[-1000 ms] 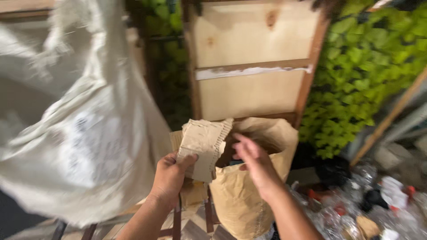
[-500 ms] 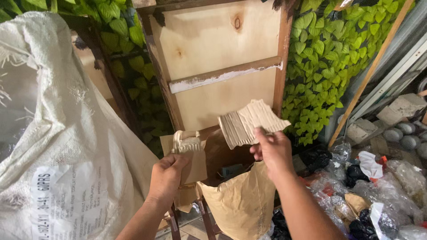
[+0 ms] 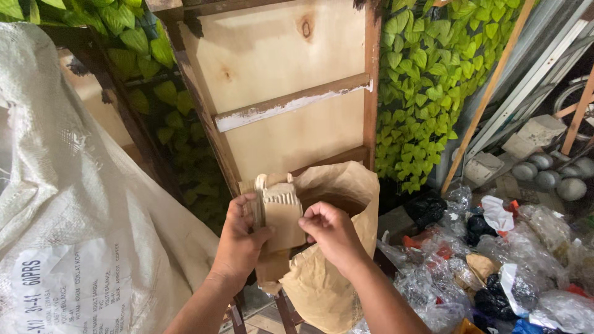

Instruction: The person sorts through a large pile of plastic wrap, bubble wrap, and cardboard on the floor, picking up items by hand and placing them into different large bags and sacks.

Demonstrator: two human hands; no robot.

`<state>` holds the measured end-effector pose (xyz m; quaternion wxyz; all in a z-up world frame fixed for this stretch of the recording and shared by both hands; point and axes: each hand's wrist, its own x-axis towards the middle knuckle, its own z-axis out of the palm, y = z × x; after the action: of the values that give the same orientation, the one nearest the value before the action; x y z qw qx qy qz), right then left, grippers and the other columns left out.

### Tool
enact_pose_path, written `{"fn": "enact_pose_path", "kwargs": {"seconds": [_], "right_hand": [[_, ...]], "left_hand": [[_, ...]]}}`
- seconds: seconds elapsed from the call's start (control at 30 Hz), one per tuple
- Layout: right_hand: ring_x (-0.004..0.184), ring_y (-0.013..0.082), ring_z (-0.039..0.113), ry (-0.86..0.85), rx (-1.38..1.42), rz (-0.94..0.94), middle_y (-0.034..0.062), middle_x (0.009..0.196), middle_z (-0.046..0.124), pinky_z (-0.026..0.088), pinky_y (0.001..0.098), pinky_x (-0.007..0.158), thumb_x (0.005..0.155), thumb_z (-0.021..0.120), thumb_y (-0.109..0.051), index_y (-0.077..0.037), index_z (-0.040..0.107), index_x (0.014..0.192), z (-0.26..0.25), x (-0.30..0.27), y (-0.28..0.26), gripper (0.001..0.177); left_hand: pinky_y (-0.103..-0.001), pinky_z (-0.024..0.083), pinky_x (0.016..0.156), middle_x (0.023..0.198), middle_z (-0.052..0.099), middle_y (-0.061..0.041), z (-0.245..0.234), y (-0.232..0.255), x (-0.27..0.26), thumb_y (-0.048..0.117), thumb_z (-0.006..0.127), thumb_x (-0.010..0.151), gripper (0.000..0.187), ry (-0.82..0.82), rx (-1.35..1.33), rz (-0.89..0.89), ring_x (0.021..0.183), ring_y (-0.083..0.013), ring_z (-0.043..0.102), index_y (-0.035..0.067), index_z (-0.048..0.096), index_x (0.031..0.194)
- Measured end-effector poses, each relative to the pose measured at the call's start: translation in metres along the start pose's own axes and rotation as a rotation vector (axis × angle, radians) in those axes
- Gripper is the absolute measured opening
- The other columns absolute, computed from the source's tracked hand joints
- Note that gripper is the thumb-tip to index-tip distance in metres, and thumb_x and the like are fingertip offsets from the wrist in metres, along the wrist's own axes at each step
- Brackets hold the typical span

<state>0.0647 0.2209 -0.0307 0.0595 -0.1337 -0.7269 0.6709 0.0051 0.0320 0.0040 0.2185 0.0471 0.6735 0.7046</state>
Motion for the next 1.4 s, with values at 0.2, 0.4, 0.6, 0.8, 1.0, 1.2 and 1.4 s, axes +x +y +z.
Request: {"fn": "enact_pose_path", "kwargs": {"seconds": [0.2, 0.4, 0.6, 0.8, 1.0, 1.2, 1.4], "right_hand": [[0.080, 0.0048, 0.064, -0.019, -0.060, 0.298, -0.0058, 0.092, 0.070, 0.054, 0.0235, 0.062, 0.087, 0.073, -0.019, -0.024, 0.052, 0.114, 0.000, -0.002, -0.023, 0.035], [0.076, 0.0140, 0.063, 0.086, 0.217, 0.177, 0.0080, 0.096, 0.071, 0.048, 0.0275, 0.052, 0.080, 0.076, -0.029, -0.004, 0.066, 0.118, -0.005, 0.014, -0.021, 0.047], [0.084, 0.0147, 0.066, 0.407, -0.406, 0.381, 0.0078, 0.103, 0.071, 0.054, 0.0312, 0.069, 0.089, 0.073, -0.045, -0.014, 0.040, 0.145, -0.028, 0.031, -0.008, 0.072], [0.077, 0.0135, 0.067, -0.346, -0.219, 0.385, 0.0051, 0.105, 0.074, 0.053, 0.0310, 0.067, 0.090, 0.065, -0.042, -0.005, 0.066, 0.124, 0.004, -0.001, 0.000, 0.051], [0.065, 0.0126, 0.061, 0.010, -0.140, 0.242, 0.0123, 0.091, 0.072, 0.052, 0.0289, 0.056, 0.086, 0.070, -0.024, -0.005, 0.066, 0.125, 0.000, 0.014, -0.014, 0.043], [0.057, 0.0133, 0.063, 0.344, 0.125, 0.396, 0.0062, 0.093, 0.071, 0.047, 0.0290, 0.046, 0.094, 0.062, -0.040, -0.016, 0.062, 0.133, -0.015, 0.022, -0.032, 0.046], [0.053, 0.0162, 0.058, 0.430, 0.172, 0.403, 0.0096, 0.094, 0.073, 0.042, 0.0311, 0.046, 0.096, 0.057, -0.045, -0.022, 0.054, 0.140, -0.016, -0.007, -0.021, 0.050]], "left_hand": [[-0.033, 0.055, 0.090, 0.114, 0.075, -0.011, 0.008, 0.005, -0.003, 0.001, 0.062, 0.091, 0.060, 0.025, -0.107, -0.010, 0.104, -0.0158, 0.068, 0.016, 0.042, 0.145], [-0.041, 0.045, 0.075, 0.122, 0.077, -0.012, -0.005, -0.005, 0.003, 0.003, 0.058, 0.101, 0.059, 0.181, -0.004, -0.115, 0.086, -0.0241, 0.055, 0.020, 0.047, 0.157], [-0.030, 0.052, 0.098, 0.120, 0.077, -0.006, -0.017, -0.007, 0.009, 0.001, 0.053, 0.094, 0.046, 0.182, -0.070, -0.071, 0.112, -0.0143, 0.068, 0.010, 0.053, 0.140], [-0.033, 0.047, 0.106, 0.123, 0.073, -0.010, -0.003, -0.009, 0.015, -0.002, 0.055, 0.092, 0.046, -0.020, -0.302, 0.113, 0.120, -0.0193, 0.063, 0.003, 0.054, 0.137], [-0.035, 0.033, 0.117, 0.162, 0.043, -0.004, 0.004, -0.009, 0.012, 0.002, 0.054, 0.095, 0.064, 0.020, -0.138, 0.356, 0.145, -0.0162, 0.043, 0.009, 0.037, 0.156], [-0.034, 0.037, 0.114, 0.160, 0.039, -0.003, 0.006, -0.032, 0.018, 0.003, 0.061, 0.089, 0.072, -0.063, -0.141, 0.095, 0.145, -0.0165, 0.038, 0.014, 0.035, 0.155], [-0.033, 0.049, 0.095, 0.112, 0.073, -0.014, -0.001, -0.039, 0.027, 0.008, 0.063, 0.091, 0.045, -0.071, 0.128, -0.073, 0.105, -0.0210, 0.064, 0.004, 0.061, 0.136]]}}
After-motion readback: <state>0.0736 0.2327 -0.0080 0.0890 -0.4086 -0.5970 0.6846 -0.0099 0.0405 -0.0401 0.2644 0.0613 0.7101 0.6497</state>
